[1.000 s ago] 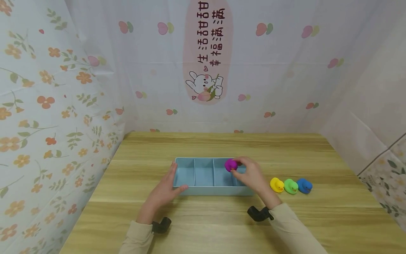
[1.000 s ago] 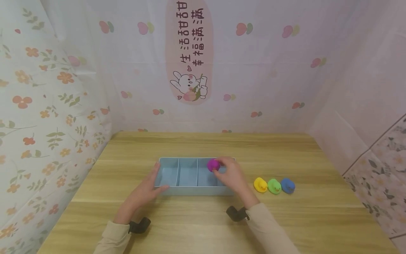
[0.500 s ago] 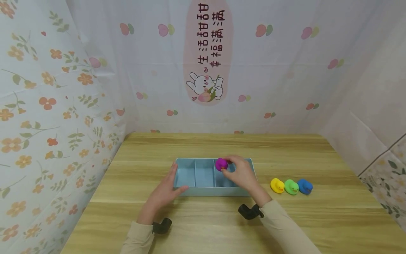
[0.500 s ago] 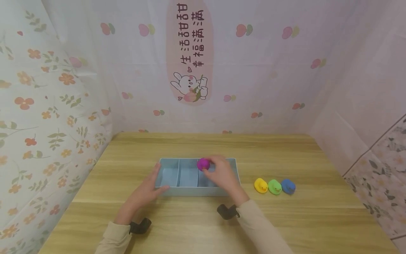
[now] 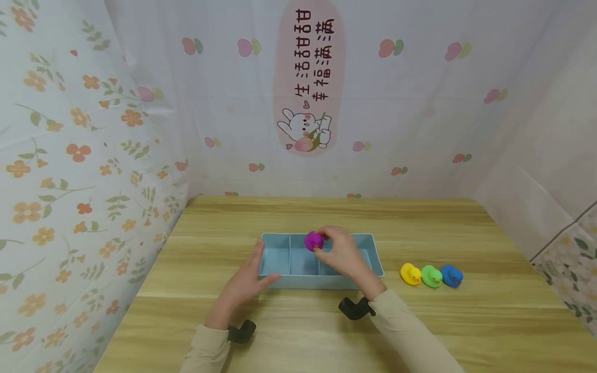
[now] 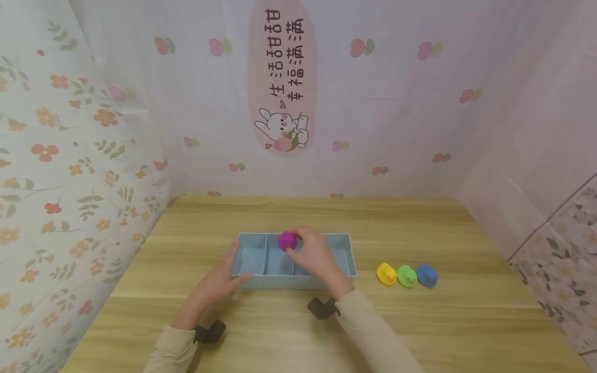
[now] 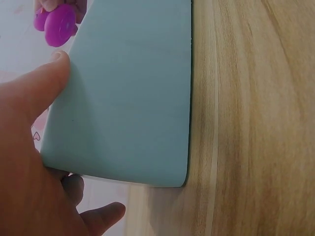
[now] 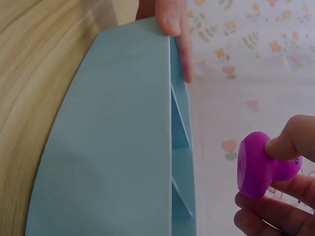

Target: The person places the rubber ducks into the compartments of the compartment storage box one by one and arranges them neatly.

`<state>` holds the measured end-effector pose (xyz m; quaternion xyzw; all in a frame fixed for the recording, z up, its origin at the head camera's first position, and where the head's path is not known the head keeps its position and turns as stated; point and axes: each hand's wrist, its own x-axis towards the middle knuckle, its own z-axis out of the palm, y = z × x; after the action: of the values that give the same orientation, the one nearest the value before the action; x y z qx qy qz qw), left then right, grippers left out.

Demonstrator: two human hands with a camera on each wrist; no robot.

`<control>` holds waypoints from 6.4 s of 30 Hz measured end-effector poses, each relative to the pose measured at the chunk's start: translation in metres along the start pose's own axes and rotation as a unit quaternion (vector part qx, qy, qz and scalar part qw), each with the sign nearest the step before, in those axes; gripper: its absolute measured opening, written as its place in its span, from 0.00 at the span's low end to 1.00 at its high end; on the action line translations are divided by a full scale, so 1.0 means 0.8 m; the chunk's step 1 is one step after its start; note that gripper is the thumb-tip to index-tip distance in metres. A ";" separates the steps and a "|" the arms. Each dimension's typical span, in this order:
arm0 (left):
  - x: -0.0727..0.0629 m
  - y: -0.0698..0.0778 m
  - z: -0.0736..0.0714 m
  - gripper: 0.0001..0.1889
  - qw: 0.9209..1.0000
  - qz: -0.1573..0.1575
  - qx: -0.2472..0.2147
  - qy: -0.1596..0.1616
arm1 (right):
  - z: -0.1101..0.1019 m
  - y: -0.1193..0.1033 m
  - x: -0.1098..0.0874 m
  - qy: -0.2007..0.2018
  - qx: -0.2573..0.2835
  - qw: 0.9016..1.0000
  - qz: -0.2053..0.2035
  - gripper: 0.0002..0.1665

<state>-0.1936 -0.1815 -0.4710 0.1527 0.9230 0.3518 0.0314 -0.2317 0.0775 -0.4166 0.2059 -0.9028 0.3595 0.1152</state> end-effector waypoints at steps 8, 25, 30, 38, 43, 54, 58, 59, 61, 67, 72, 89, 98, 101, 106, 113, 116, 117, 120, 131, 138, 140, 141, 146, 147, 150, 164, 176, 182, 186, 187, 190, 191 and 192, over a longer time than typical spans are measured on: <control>-0.002 0.003 0.001 0.50 1.000 0.003 -0.005 0.011 | 0.013 -0.014 0.008 -0.019 0.016 1.000 -0.007 0.19; 0.001 0.001 0.003 0.49 1.000 0.013 -0.002 0.017 | 0.046 -0.036 0.027 -0.036 -0.026 0.996 -0.074 0.15; 0.002 0.000 0.004 0.49 1.000 0.006 -0.005 0.011 | 0.058 -0.038 0.029 -0.046 -0.052 0.994 -0.086 0.15; 0.000 0.006 0.003 0.48 1.000 0.000 -0.017 0.008 | 0.078 -0.039 0.026 -0.057 -0.058 0.993 -0.085 0.15; 0.000 0.004 0.003 0.49 1.000 -0.003 -0.018 0.007 | 0.087 -0.043 0.030 -0.055 -0.117 0.989 -0.068 0.17; -0.001 0.001 0.004 0.50 1.000 -0.002 -0.028 0.007 | 0.103 -0.051 0.033 -0.089 -0.201 0.974 -0.065 0.14; -0.001 0.000 0.004 0.50 0.999 0.001 -0.034 0.014 | 0.109 -0.054 0.036 -0.103 -0.220 0.969 -0.053 0.13; -0.001 0.000 0.005 0.50 0.999 0.001 -0.037 0.013 | 0.110 -0.054 0.037 -0.106 -0.224 0.967 -0.050 0.12; 0.000 0.001 0.005 0.51 0.999 -0.002 -0.042 0.007 | 0.111 -0.054 0.037 -0.111 -0.233 0.965 -0.045 0.10; 0.002 0.002 0.008 0.51 0.999 0.001 -0.050 0.012 | 0.114 -0.052 0.038 -0.124 -0.254 0.958 -0.046 0.09; 0.000 0.003 0.009 0.51 0.999 0.000 -0.050 0.015 | 0.116 -0.051 0.038 -0.135 -0.269 0.953 -0.045 0.11; -0.002 0.002 0.012 0.51 0.998 -0.010 -0.061 0.016 | 0.112 -0.059 0.035 -0.154 -0.273 0.948 -0.044 0.07; -0.002 0.000 0.008 0.51 0.998 -0.016 -0.063 0.019 | 0.106 -0.065 0.034 -0.144 -0.263 0.953 -0.039 0.07; -0.002 -0.001 0.010 0.51 0.998 -0.016 -0.062 0.019 | 0.103 -0.064 0.032 -0.142 -0.258 0.955 -0.040 0.10; 0.000 -0.002 0.010 0.50 0.998 -0.012 -0.058 0.018 | 0.093 -0.067 0.034 -0.133 -0.248 0.959 -0.038 0.18; 0.000 0.000 0.009 0.49 0.999 -0.006 -0.048 0.025 | 0.075 -0.078 0.037 -0.116 -0.228 0.966 -0.048 0.18; -0.001 0.001 0.009 0.48 0.999 -0.005 -0.044 0.026 | 0.069 -0.081 0.036 -0.108 -0.222 0.967 -0.056 0.18; -0.001 0.001 0.009 0.48 0.999 -0.004 -0.043 0.026 | 0.067 -0.081 0.036 -0.105 -0.220 0.968 -0.057 0.18; -0.001 0.002 0.009 0.47 0.999 -0.005 -0.042 0.027 | 0.061 -0.082 0.035 -0.099 -0.207 0.972 -0.060 0.17; 0.000 0.002 0.011 0.47 0.999 -0.015 -0.034 0.024 | 0.038 -0.074 0.033 -0.067 -0.179 0.979 -0.071 0.15; 0.002 0.002 0.010 0.47 0.999 -0.009 -0.034 0.024 | 0.022 -0.060 0.028 -0.060 -0.180 0.980 -0.062 0.15; 0.002 0.002 0.011 0.47 0.999 -0.009 -0.033 0.024 | 0.018 -0.056 0.026 -0.060 -0.177 0.981 -0.059 0.15; 0.001 0.001 0.011 0.47 0.999 -0.010 -0.032 0.024 | 0.016 -0.054 0.025 -0.060 -0.174 0.981 -0.058 0.15; 0.000 0.001 0.011 0.47 0.999 -0.012 -0.034 0.024 | 0.007 -0.044 0.021 -0.048 -0.164 0.984 -0.050 0.13; 0.000 0.002 0.010 0.48 0.999 -0.011 -0.034 0.024 | 0.006 -0.042 0.020 -0.043 -0.163 0.984 -0.050 0.13; 0.000 0.002 0.010 0.48 0.999 -0.011 -0.037 0.024 | 0.002 -0.036 0.018 -0.028 -0.163 0.985 -0.052 0.13; -0.004 0.004 0.009 0.47 0.999 -0.007 -0.032 0.024 | -0.010 -0.009 0.007 -0.002 -0.150 0.988 -0.049 0.13; -0.003 0.005 0.009 0.47 0.999 -0.006 -0.022 0.027 | -0.022 0.009 0.000 0.012 -0.144 0.989 -0.043 0.14; -0.004 0.006 0.008 0.47 0.999 -0.012 -0.029 0.022 | -0.028 0.016 -0.007 0.008 -0.129 0.991 -0.036 0.13; -0.005 0.007 0.008 0.48 0.999 -0.016 -0.030 0.023 | -0.031 0.021 -0.011 0.000 -0.130 0.991 -0.031 0.12; -0.005 0.007 0.008 0.48 0.999 -0.015 -0.030 0.024 | -0.032 0.022 -0.011 0.000 -0.131 0.991 -0.031 0.12; -0.004 0.006 0.009 0.48 0.999 -0.016 -0.028 0.022 | -0.034 0.029 -0.014 0.009 -0.133 0.991 -0.030 0.12; -0.004 0.006 0.009 0.48 0.999 -0.014 -0.028 0.022 | -0.035 0.031 -0.014 0.013 -0.133 0.991 -0.031 0.12; -0.003 0.005 0.010 0.48 0.999 -0.011 -0.028 0.023 | -0.036 0.033 -0.015 0.017 -0.133 0.990 -0.031 0.11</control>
<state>-0.1888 -0.1744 -0.4741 0.1331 0.9149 0.3807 0.0182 -0.2310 0.1185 -0.4162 0.2102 -0.9339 0.2356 0.1677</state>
